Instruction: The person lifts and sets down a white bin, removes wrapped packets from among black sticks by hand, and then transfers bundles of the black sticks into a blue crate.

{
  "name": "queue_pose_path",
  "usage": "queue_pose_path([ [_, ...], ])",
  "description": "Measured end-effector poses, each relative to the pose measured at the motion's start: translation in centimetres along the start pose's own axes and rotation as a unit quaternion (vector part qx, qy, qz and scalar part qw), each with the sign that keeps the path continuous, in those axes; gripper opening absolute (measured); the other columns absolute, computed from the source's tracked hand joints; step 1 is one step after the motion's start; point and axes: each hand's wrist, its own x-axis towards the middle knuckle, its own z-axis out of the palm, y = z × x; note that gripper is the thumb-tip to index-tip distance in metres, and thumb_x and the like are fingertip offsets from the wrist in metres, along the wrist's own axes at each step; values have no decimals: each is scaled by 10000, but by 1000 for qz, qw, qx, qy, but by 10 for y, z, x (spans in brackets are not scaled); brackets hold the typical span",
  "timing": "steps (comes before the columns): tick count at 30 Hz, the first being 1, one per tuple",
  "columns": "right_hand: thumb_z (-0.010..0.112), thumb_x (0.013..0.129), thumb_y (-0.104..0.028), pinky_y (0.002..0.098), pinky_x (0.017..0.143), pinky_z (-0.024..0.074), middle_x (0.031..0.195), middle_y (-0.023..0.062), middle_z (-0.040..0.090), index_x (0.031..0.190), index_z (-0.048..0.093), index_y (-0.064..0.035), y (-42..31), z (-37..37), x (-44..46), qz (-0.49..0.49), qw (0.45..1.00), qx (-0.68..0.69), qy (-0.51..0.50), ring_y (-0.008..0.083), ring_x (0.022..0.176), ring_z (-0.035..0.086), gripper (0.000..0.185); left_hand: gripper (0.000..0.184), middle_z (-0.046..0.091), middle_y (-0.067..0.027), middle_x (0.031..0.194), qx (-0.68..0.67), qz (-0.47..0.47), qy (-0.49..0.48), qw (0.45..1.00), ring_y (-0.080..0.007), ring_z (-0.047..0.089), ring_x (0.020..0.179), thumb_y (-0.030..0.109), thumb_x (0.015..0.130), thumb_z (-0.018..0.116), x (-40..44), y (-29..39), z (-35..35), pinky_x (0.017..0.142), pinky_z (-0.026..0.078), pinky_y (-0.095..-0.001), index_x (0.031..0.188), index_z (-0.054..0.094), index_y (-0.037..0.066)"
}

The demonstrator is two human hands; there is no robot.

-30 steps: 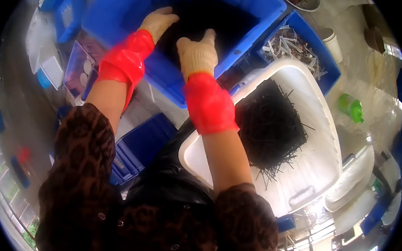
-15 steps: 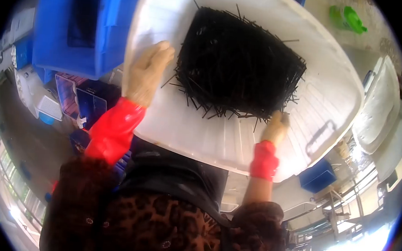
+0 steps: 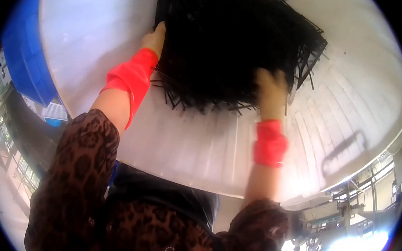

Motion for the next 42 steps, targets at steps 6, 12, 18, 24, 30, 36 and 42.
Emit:
queue_pose_path([
  [6, 549, 679, -360, 349, 858, 387, 1051, 187, 532, 1242, 304, -11, -23, 138, -44, -144, 923, -325, -146, 342, 952, 517, 707, 500, 546, -140, 1020, 43, 75, -68, 994, -220, 526, 885, 363, 794, 497, 1, -31, -20, 790, 400, -287, 1091, 489, -39],
  [12, 564, 768, -259, 294, 795, 427, 1043, 118, 545, 1132, 479, -47, -7, 52, -19, -250, 953, -86, 149, 195, 918, 533, 429, 520, 476, -236, 1121, 85, 166, 40, 982, -320, 443, 1066, 341, 773, 487, -19, 0, -40, 877, 347, -323, 1127, 452, -39],
  [18, 504, 787, -349, 263, 786, 391, 991, 149, 559, 1030, 508, 80, 57, -37, 36, -92, 965, -197, 145, 205, 843, 527, 493, 552, 498, -231, 1097, 20, 5, -15, 1000, -309, 472, 1027, 373, 778, 466, 15, -12, -47, 851, 353, -315, 1144, 441, -38],
  [24, 551, 781, -347, 238, 696, 410, 907, 57, 548, 987, 523, 22, 49, -15, 75, -75, 995, -11, 67, 131, 794, 511, 424, 515, 548, -208, 1003, 2, -14, -151, 988, -306, 527, 911, 388, 799, 451, 61, -21, -33, 787, 383, -309, 1111, 467, -21],
  [30, 528, 794, -380, 221, 585, 423, 816, 32, 519, 924, 485, -30, 84, 0, 77, -163, 986, -36, -26, 104, 710, 492, 376, 347, 542, -140, 1003, 37, 45, -289, 955, -228, 528, 914, 214, 864, 368, 117, -112, -17, 783, 422, -285, 1150, 424, 25],
  [36, 464, 818, -443, 240, 703, 434, 1106, 163, 477, 1223, 321, 60, 90, 27, 36, -192, 978, -70, -37, 188, 953, 497, 661, 346, 520, -132, 1051, 371, 447, -190, 792, -208, 529, 923, 125, 880, 311, 17, -45, -51, 796, 425, -269, 1217, 356, 64],
  [42, 431, 835, -450, 225, 747, 388, 954, 96, 528, 1086, 445, 64, 32, 28, 18, -171, 984, -27, -29, 148, 820, 494, 573, 474, 451, -151, 1184, -37, -5, -252, 967, -222, 442, 1076, 283, 863, 415, -16, 14, -70, 902, 342, -259, 1225, 342, -15],
])
